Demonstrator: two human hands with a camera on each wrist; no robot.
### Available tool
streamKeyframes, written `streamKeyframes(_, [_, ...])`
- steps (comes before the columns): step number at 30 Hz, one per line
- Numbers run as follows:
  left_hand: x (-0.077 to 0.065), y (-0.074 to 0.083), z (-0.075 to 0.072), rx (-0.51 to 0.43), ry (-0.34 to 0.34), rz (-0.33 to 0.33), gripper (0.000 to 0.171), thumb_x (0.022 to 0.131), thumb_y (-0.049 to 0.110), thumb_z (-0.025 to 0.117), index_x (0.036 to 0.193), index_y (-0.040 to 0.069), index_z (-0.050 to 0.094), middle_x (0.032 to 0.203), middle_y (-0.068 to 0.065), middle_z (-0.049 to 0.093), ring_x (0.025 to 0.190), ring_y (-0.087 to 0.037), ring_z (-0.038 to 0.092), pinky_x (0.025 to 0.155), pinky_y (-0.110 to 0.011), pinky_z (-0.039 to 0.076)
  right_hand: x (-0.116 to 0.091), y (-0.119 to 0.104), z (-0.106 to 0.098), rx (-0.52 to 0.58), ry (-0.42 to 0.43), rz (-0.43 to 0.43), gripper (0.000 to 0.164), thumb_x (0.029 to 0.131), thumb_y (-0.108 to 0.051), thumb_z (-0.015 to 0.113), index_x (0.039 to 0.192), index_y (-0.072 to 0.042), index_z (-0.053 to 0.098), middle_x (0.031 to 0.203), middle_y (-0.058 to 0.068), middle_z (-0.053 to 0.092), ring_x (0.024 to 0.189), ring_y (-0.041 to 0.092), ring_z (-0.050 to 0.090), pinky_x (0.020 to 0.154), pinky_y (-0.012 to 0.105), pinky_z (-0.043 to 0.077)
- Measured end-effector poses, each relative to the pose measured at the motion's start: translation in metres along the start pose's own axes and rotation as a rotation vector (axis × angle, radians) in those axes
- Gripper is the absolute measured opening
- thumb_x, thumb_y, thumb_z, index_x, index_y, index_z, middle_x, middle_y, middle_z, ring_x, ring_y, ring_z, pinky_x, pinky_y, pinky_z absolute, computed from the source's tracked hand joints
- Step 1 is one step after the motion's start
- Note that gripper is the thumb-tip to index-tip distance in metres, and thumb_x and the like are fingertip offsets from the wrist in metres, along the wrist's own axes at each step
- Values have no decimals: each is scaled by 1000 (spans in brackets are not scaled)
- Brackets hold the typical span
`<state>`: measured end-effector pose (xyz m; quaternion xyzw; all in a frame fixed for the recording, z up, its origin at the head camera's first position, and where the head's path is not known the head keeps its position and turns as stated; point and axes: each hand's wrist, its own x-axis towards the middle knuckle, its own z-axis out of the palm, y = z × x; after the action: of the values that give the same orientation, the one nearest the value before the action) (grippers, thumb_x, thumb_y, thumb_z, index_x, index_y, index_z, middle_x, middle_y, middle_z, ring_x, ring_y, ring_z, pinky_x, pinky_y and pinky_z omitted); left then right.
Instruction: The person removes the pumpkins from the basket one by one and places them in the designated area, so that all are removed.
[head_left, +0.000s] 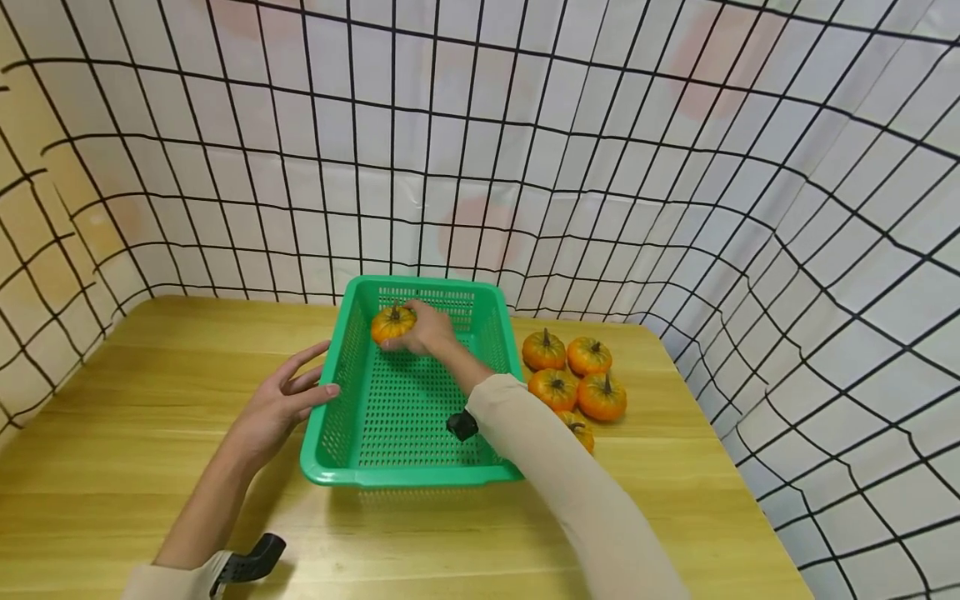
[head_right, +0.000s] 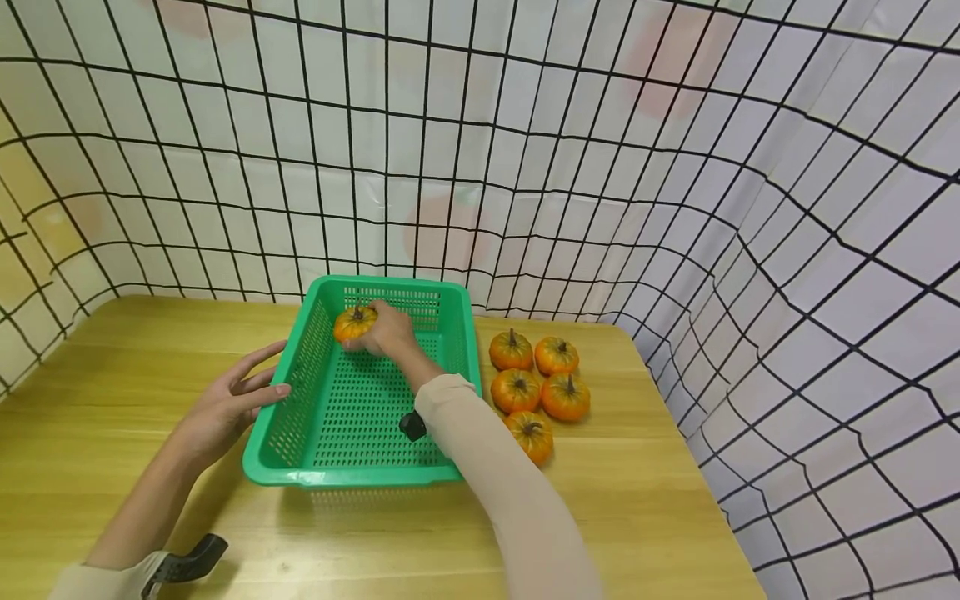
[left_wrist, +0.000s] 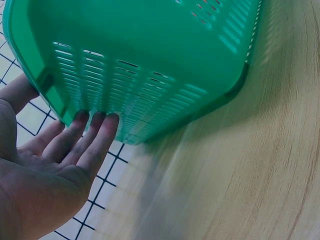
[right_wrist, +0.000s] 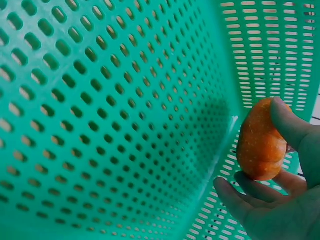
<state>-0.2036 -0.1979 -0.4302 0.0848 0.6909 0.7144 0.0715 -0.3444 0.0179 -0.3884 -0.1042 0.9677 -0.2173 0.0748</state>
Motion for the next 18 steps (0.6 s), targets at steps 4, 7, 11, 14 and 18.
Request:
streamKeyframes(4, [-1, 1, -1, -7, 0, 8, 73, 100, 15, 65, 161, 19, 27, 159, -27, 36, 122, -17, 64, 95, -28, 54, -3, -4, -10, -3, -2, -16, 81, 83, -47, 82, 150, -18, 48, 146, 7, 57, 133, 30, 52, 111, 43, 45])
streamKeyframes(7, [-2, 1, -1, -9, 1, 8, 73, 99, 14, 65, 161, 18, 27, 159, -27, 36, 122, -17, 64, 95, -29, 54, -6, -7, -17, -9, -8, -17, 81, 83, -47, 82, 151, -19, 47, 146, 8, 56, 134, 30, 52, 111, 44, 45])
streamKeyframes(11, [-3, 1, 0, -10, 7, -1, 73, 99, 14, 66, 161, 19, 27, 158, -27, 37, 121, -17, 64, 95, -29, 54, -12, -10, -27, -2, -16, -16, 82, 84, -46, 82, 152, -20, 45, 148, 8, 54, 137, 32, 48, 111, 47, 44])
streamKeyframes(14, [-1, 0, 0, -9, 6, -2, 74, 99, 15, 66, 161, 19, 27, 159, -27, 37, 122, -17, 64, 95, -29, 54, -17, -11, -36, 7, -19, -32, 82, 85, -46, 81, 153, -21, 44, 148, 10, 54, 136, 32, 49, 110, 48, 45])
streamKeyframes(18, [1, 0, -1, -16, 2, 2, 74, 99, 15, 66, 161, 19, 27, 159, -27, 36, 122, -18, 65, 95, -30, 55, -24, -9, -48, 7, -26, -71, 82, 86, -46, 80, 154, -20, 43, 147, 10, 54, 134, 33, 50, 109, 48, 45])
